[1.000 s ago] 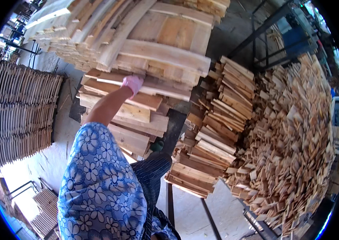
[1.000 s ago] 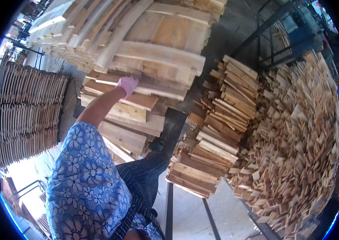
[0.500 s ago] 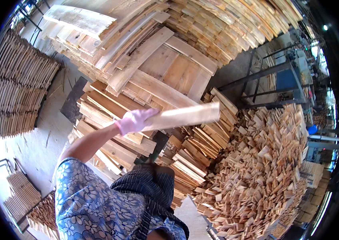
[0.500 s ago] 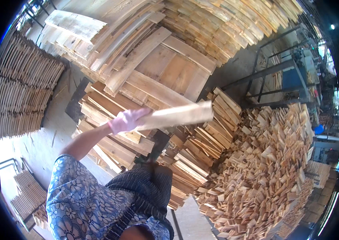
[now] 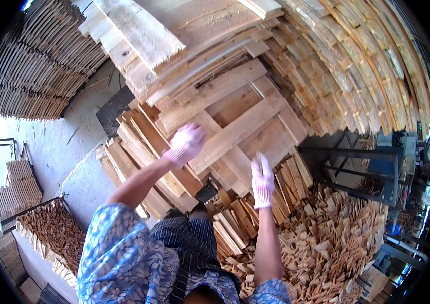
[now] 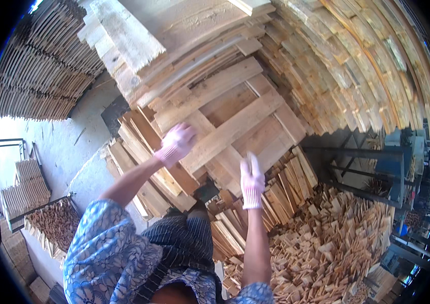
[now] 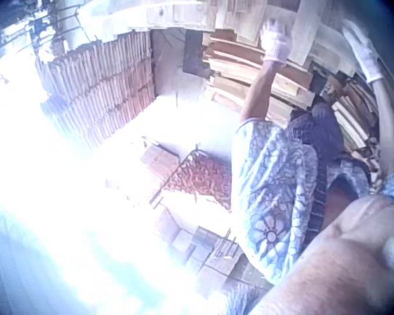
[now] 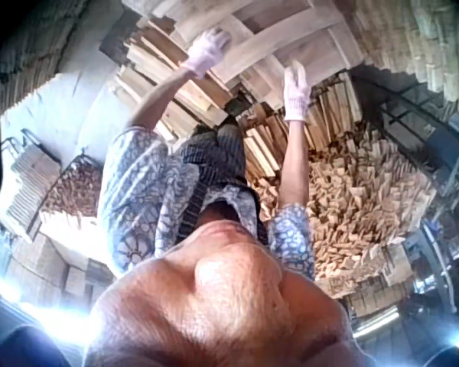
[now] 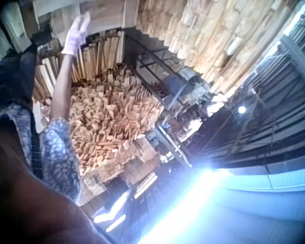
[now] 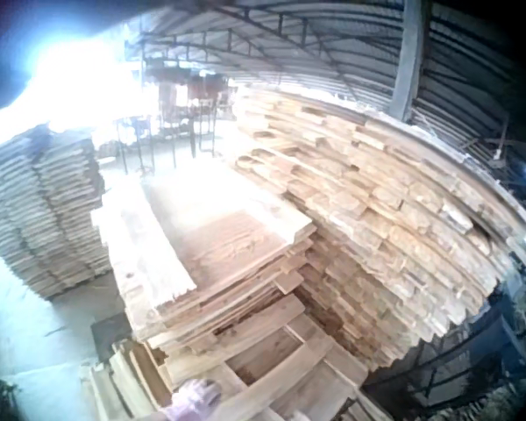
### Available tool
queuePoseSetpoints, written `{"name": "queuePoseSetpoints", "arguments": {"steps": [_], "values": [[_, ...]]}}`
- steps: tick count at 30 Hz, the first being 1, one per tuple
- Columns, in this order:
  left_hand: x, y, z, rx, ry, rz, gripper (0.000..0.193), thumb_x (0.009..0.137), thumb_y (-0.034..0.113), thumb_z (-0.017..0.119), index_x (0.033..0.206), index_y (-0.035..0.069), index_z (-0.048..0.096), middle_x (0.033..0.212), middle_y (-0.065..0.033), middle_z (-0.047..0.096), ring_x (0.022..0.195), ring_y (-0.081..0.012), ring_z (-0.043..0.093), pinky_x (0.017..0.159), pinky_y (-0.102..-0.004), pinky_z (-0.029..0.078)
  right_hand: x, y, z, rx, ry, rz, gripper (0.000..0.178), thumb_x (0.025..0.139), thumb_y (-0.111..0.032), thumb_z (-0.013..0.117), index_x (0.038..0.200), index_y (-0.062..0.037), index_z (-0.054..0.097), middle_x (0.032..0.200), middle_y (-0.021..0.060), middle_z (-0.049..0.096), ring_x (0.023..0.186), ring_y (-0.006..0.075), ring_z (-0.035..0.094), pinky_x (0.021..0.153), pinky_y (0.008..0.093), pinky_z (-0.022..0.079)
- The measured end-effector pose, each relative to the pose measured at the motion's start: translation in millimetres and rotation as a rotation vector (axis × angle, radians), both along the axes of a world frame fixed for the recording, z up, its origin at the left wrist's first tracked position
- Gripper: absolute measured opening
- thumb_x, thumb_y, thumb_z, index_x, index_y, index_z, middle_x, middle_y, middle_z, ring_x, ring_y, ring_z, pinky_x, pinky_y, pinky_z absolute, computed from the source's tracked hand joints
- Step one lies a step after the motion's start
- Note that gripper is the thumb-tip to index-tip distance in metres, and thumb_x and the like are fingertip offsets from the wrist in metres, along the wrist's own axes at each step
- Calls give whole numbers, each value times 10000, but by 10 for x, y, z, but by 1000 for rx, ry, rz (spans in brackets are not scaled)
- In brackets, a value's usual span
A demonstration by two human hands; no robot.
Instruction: The person picks up wooden planks from a large pile and stacks them onto a growing stack. They wear pink gloves and repeatedly lift, align, and place the planks by hand.
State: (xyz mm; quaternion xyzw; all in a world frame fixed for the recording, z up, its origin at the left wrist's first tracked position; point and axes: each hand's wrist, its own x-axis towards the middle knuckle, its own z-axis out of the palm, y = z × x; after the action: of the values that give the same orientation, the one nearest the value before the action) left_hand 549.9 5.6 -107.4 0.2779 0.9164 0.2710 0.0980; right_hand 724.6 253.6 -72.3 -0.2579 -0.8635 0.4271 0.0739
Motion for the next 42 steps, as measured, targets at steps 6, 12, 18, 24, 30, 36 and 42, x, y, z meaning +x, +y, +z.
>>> {"name": "queuePoseSetpoints", "arguments": {"steps": [6,12,18,24,30,36,42], "values": [[155,-948,-669,168,-286,923,566,903,274,736,1379,41,536,1234,-221,625,1124,-374,632,980,-449,518,-2141,-138,-909,-849,-166,-234,681,1013,-470,631,1566,-143,405,1162,87,622,1012,210,669,798,449,592],[-490,-367,-910,356,-1025,1073,683,922,308,753,1464,28,448,1279,-128,643,991,-257,701,729,-376,581,-3244,308,-2041,307,-442,302,511,1083,-207,447,1573,-75,387,1538,140,509,1312,275,576,1026,450,520],[-448,-680,-1403,486,-1135,1144,1050,890,382,782,1557,-58,101,1237,-214,607,1068,-262,645,887,-393,558,-3597,-247,-1463,804,-710,708,553,1080,-291,416,1580,-61,364,1621,168,397,1467,283,416,1161,444,388],[-471,-624,-552,445,-1027,889,1091,852,405,781,1599,-45,125,1426,-309,519,1274,-409,586,1089,-435,469,-3306,456,-1195,65,-602,268,714,1059,-476,467,1606,-44,310,1647,215,333,1521,324,326,1247,463,251],[713,-1750,-783,777,-896,1161,596,977,253,666,1473,-16,472,1372,-214,617,1275,-319,601,1126,-379,468,-1635,-1415,-378,361,-140,650,713,1005,-400,621,1586,-89,350,1516,234,467,1427,338,434,1205,502,330],[1718,-2125,-1841,327,-995,1287,707,914,415,665,1443,-23,498,1341,-285,613,1221,-370,626,1032,-411,494,-1041,-2991,-1304,722,-507,905,1044,794,-628,777,1575,-84,347,1456,212,496,1351,384,466,1096,546,408],[1013,-1565,-1809,173,-1097,1521,1094,813,559,766,1615,73,200,1501,-309,352,1371,-475,448,1102,-527,445,-1083,-3085,-1984,1105,-526,910,986,800,-625,754,1532,-81,381,1235,137,576,1172,366,525,920,534,460]]}}
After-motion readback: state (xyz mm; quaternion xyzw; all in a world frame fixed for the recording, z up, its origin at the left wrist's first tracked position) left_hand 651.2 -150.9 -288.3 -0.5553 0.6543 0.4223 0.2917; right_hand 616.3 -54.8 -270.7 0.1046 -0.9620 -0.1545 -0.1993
